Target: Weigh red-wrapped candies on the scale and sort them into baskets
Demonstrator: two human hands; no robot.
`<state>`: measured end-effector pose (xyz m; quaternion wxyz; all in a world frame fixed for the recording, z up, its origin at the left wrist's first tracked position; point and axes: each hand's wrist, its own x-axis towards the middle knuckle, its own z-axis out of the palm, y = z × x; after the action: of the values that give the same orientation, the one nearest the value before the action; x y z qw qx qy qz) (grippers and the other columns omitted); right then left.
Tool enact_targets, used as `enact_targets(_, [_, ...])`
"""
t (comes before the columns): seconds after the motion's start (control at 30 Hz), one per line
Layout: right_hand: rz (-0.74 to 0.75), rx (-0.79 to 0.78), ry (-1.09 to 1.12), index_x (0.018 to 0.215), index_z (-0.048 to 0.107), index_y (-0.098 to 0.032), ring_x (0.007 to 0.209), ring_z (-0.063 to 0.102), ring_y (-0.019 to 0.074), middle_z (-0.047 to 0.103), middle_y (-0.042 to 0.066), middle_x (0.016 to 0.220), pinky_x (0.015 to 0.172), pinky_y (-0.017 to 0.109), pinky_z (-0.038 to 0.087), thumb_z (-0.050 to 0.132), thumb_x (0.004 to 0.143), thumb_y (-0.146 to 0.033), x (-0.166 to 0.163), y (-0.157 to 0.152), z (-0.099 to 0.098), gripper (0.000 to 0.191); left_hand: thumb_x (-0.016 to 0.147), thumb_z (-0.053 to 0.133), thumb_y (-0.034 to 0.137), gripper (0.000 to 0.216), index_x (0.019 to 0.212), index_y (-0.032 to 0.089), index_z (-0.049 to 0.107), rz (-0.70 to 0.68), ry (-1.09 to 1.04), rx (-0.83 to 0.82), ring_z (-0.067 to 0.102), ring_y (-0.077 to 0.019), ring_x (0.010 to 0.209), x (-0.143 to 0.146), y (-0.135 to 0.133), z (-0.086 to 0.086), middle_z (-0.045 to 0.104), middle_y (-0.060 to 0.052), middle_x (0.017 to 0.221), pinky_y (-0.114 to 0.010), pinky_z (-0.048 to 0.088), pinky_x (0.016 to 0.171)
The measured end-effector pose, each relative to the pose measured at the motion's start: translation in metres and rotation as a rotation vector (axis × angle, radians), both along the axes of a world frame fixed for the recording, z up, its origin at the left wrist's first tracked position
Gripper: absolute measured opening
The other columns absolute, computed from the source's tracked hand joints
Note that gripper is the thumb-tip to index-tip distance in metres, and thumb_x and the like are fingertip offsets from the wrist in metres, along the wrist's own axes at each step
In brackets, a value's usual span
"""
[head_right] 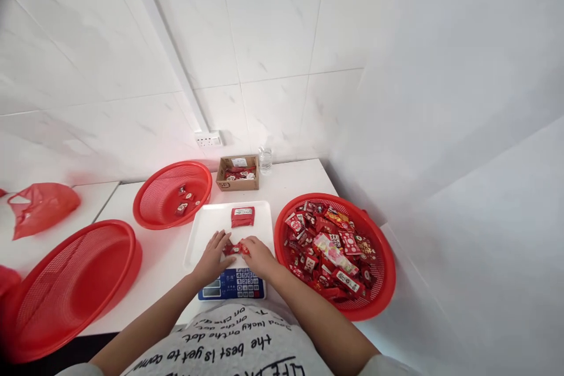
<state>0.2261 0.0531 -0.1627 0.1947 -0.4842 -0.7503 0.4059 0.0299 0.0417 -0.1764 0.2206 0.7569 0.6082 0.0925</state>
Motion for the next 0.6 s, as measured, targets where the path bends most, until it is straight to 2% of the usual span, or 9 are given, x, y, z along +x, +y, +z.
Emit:
enact_targets(0.1, [-0.029, 0.056, 0.027, 0.122, 0.052, -0.019, 0.122, 0.042, 0.0184, 0.047, 0.01, 0.13, 0.105, 0.033, 0.031, 0.048, 0.079, -0.018, -0.008, 0.015, -0.003, 0.044, 0.074, 0.059, 0.037, 0.074, 0.139, 0.021, 0.028, 0.019, 0.001, 0.014, 0.014, -0.0291, 0.138, -0.006, -0.005, 0.0, 0.026, -0.013, 0.148, -0.049, 0.02, 0.107])
enact_targets(0.2, [-0.127, 0.147, -0.069, 0.13, 0.045, -0.017, 0.133, 0.027, 0.022, 0.034, 0.011, 0.142, 0.109, 0.039, 0.022, 0.047, 0.082, -0.025, -0.012, 0.039, -0.002, 0.048, 0.074, 0.059, 0.042, 0.08, 0.142, 0.019, 0.022, 0.018, 0.023, -0.001, 0.008, -0.0282, 0.139, -0.005, -0.005, 0.002, 0.019, -0.013, 0.15, -0.049, 0.016, 0.109])
enact_targets(0.33, [-0.129, 0.093, -0.27, 0.137, 0.036, -0.018, 0.138, 0.013, 0.0293, 0.022, 0.013, 0.149, 0.109, 0.049, 0.014, 0.044, 0.086, -0.038, -0.017, 0.062, 0.0, 0.055, 0.073, 0.058, 0.048, 0.088, 0.143, 0.018, 0.016, -0.006, 0.064, -0.022, 0.002, -0.0284, 0.139, 0.003, 0.005, 0.002, 0.008, -0.014, 0.152, -0.051, 0.01, 0.109])
enact_targets(0.5, [0.019, 0.064, -0.346, 0.137, 0.035, -0.022, 0.137, 0.015, 0.0285, 0.02, 0.011, 0.15, 0.109, 0.05, 0.01, 0.044, 0.086, -0.037, -0.036, 0.049, -0.004, 0.055, 0.077, 0.05, 0.055, 0.086, 0.144, 0.015, 0.016, 0.033, 0.102, 0.018, 0.004, -0.0316, 0.138, 0.007, 0.018, -0.009, 0.01, -0.016, 0.151, -0.055, 0.008, 0.108])
enact_targets(0.6, [-0.013, 0.103, -0.279, 0.136, 0.037, -0.023, 0.136, 0.02, 0.0273, 0.026, 0.011, 0.148, 0.108, 0.049, 0.015, 0.045, 0.085, -0.037, -0.04, 0.03, -0.009, 0.054, 0.075, 0.05, 0.06, 0.089, 0.144, 0.015, 0.016, -0.002, 0.1, 0.04, 0.005, -0.0322, 0.138, -0.002, 0.018, -0.012, 0.01, -0.017, 0.151, -0.056, 0.007, 0.108])
